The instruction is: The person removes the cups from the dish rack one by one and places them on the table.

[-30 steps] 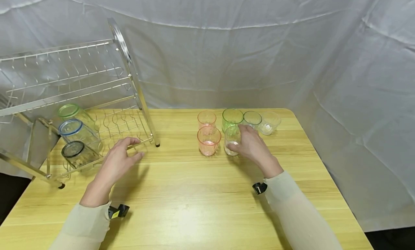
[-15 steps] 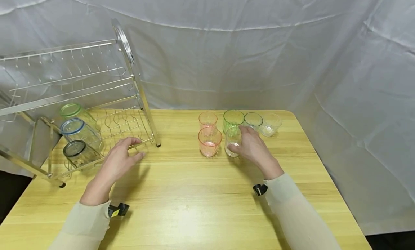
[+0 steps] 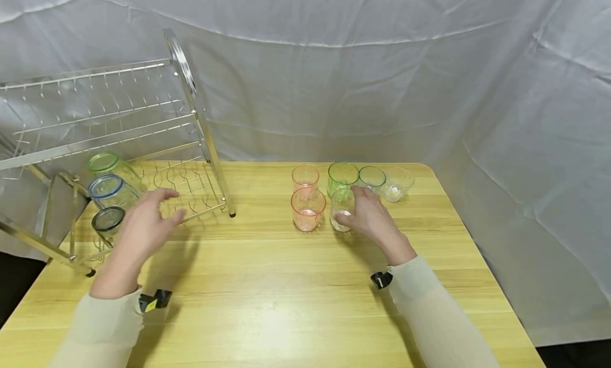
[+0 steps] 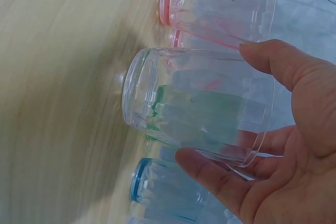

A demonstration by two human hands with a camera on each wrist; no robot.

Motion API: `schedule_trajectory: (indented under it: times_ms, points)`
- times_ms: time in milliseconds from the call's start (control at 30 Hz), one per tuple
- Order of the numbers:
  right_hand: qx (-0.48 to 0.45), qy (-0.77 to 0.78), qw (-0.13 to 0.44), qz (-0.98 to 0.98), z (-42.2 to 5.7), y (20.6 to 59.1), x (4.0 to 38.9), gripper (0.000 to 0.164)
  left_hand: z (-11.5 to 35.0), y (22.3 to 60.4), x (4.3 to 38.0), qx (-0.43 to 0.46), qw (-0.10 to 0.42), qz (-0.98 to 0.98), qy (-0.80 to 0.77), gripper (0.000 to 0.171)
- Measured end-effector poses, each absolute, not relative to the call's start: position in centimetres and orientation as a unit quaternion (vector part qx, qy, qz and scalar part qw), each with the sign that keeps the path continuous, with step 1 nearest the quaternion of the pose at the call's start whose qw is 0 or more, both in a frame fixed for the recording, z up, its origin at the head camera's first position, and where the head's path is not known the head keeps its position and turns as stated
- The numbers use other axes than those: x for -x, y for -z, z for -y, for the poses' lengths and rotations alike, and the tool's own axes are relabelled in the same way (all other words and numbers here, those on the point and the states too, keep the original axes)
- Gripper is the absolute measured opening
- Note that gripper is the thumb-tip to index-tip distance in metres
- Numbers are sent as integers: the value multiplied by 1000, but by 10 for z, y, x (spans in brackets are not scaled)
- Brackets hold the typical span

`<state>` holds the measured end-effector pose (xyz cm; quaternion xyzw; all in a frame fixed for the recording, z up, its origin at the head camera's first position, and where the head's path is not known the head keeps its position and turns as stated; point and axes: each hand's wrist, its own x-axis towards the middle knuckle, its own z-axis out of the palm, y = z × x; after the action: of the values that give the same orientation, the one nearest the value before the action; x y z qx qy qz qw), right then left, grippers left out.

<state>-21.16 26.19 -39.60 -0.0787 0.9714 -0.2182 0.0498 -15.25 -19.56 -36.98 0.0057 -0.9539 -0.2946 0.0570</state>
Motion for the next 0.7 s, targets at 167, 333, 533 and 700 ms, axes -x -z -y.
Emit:
schedule_trajectory:
  times_ms: [167, 333, 533, 700]
  points:
    - [78, 220, 46, -971, -261, 397, 212, 95, 231, 351, 149, -54, 71, 962, 259, 59]
    - [77, 222, 41, -971, -262, 398, 211, 95, 264, 349, 148, -68, 48, 966, 246, 68]
    - [79, 224, 39, -971, -261, 397, 211, 95, 285, 359, 147, -74, -5, 966, 249, 84]
    - [79, 223, 40, -971, -261, 398, 211, 95, 289, 364, 148, -82, -36, 971, 220, 79]
